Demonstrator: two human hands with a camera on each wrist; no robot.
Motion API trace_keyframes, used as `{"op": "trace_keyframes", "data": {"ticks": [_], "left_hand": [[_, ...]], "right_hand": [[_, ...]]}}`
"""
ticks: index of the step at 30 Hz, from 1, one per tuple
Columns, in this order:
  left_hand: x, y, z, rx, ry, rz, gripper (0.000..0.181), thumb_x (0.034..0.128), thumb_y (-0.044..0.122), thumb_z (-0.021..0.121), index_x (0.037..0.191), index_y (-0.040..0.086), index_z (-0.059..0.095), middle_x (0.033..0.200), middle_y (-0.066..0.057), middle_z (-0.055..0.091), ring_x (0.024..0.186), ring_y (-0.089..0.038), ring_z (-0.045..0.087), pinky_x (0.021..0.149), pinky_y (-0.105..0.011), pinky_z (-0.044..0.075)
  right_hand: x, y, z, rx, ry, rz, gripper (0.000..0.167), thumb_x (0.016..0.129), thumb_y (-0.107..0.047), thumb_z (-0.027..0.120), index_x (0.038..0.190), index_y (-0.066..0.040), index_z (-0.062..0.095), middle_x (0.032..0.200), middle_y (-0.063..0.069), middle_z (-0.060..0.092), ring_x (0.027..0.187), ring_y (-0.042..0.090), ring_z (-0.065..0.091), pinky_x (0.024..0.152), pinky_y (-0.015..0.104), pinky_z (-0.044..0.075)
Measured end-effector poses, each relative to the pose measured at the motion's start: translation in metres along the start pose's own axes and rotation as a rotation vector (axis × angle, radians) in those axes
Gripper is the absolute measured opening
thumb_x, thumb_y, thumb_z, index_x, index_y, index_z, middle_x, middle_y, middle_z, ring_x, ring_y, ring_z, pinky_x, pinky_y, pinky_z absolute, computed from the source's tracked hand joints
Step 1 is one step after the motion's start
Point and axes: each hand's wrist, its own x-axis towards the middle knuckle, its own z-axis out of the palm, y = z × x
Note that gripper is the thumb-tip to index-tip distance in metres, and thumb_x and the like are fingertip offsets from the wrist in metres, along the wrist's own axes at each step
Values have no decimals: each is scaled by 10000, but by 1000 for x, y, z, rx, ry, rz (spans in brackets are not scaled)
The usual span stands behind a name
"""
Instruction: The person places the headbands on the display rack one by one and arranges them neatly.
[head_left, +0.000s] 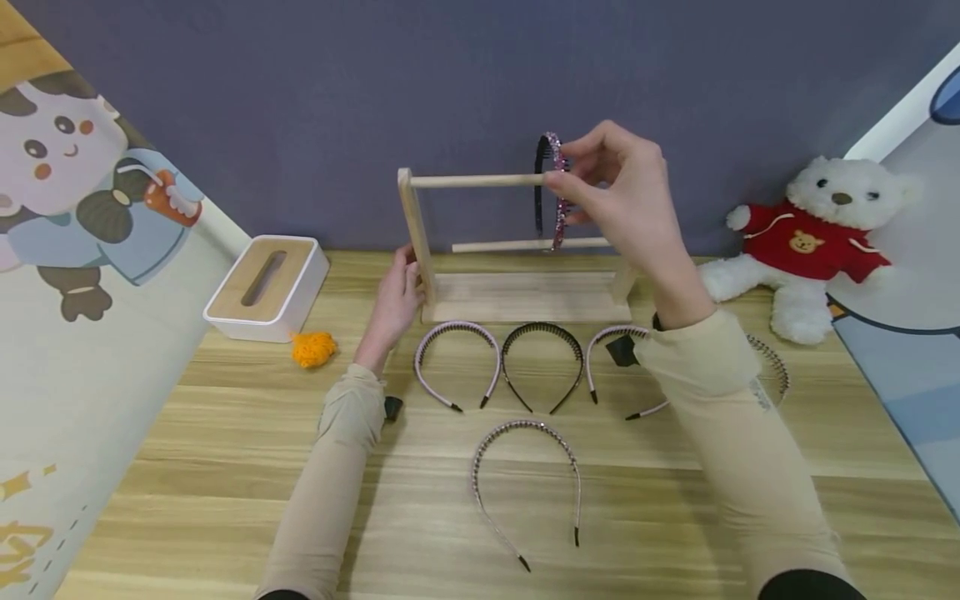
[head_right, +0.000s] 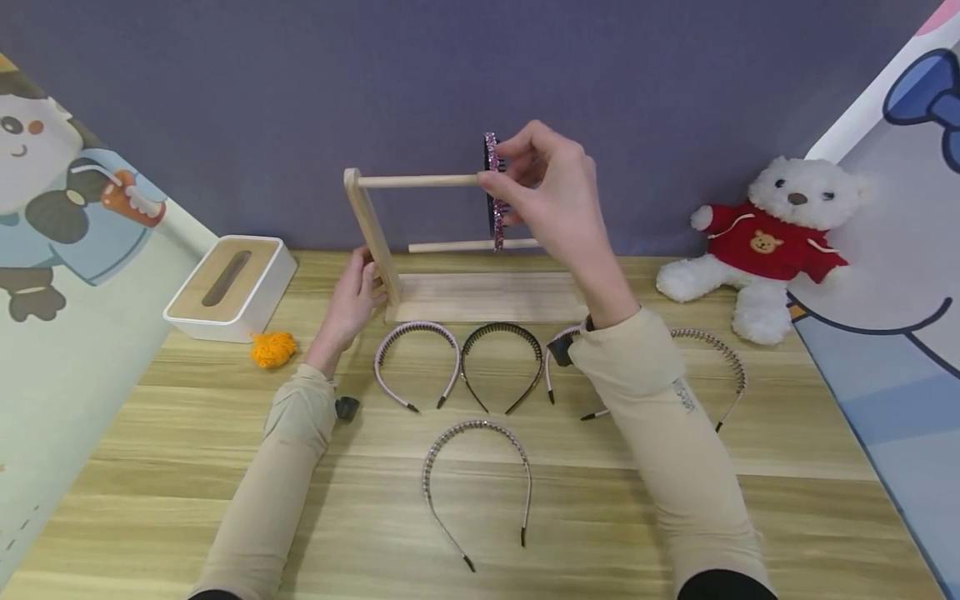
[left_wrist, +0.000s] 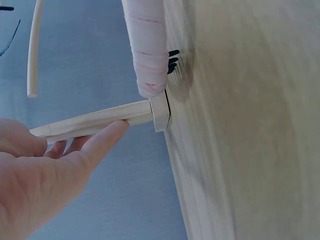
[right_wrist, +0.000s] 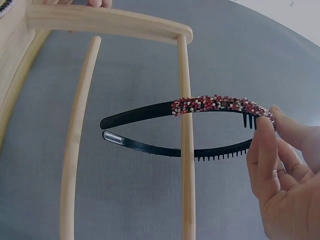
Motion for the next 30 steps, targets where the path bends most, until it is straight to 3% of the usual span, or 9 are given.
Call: {"op": "trace_keyframes", "data": {"ticks": [17, 30], "left_hand": [[-3, 2, 1, 17, 6, 20, 470, 1180, 149, 326, 1621, -12, 340, 1551, -311, 484, 1387, -475, 544, 1078, -541, 574], [-3, 2, 1, 16, 13, 23, 454, 1183, 146, 320, 1611, 2, 365, 1548, -273, 504, 1376, -448, 559, 1059, -546, 587]], "right_hand": [[13, 1, 44, -7, -72, 14, 263, 971, -156, 820, 1155, -21, 691, 938, 95, 701, 778, 228, 699, 612, 277, 659], [22, 1, 71, -18, -112, 26, 271, 972, -166, 814, 1163, -37, 671, 937, 93, 710, 796, 198, 708, 639, 338, 678]]}}
